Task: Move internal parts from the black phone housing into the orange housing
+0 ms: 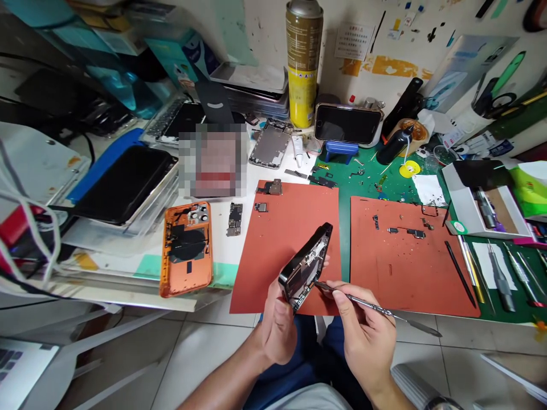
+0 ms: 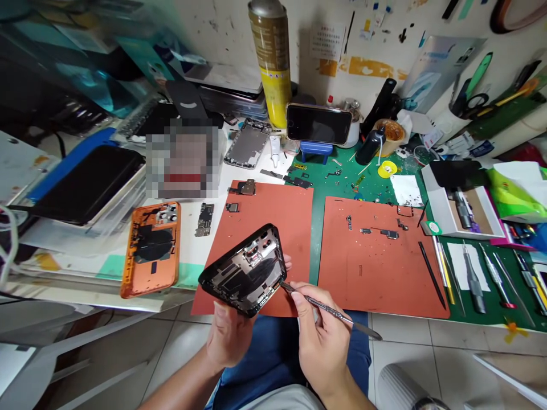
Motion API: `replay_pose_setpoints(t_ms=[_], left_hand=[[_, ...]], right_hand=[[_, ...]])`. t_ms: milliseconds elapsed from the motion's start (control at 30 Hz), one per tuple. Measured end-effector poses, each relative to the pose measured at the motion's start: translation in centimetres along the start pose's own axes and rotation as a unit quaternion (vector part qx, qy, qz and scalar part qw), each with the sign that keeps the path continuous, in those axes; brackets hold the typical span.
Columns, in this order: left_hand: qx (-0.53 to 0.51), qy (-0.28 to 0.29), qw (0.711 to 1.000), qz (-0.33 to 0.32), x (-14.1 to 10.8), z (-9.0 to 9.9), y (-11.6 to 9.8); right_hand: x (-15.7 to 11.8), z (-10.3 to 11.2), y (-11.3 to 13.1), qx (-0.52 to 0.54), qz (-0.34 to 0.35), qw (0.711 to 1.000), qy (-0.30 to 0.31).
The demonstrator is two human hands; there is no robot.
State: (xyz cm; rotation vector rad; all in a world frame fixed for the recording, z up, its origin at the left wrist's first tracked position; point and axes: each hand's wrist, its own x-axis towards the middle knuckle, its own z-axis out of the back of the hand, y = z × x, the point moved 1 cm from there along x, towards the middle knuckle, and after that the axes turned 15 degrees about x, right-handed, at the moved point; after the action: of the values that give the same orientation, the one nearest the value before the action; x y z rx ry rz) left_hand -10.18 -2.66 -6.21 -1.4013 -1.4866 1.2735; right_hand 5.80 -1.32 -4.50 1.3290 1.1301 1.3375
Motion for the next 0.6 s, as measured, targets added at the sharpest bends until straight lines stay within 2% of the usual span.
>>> replay_pose_setpoints(t_ms=[100,300,600], left_hand=[[0.021,0.014,1.000,-0.017,-0.12,-0.19,-0.22],[0.015,0.008,0.999,-0.034,0.27,-0.52,-0.49],[-0.002,-0.029,0.999,-0.028,0.24,-0.97,-0.26]], right_hand=[[0.03,0.00,0.02,-0.007,-0.003,1.000,0.006],[0.16,0.02,0.31,-0.014,0.009,1.000,0.012],[0.17,0.11,0.30,-0.010,0.000,0.999,0.031]])
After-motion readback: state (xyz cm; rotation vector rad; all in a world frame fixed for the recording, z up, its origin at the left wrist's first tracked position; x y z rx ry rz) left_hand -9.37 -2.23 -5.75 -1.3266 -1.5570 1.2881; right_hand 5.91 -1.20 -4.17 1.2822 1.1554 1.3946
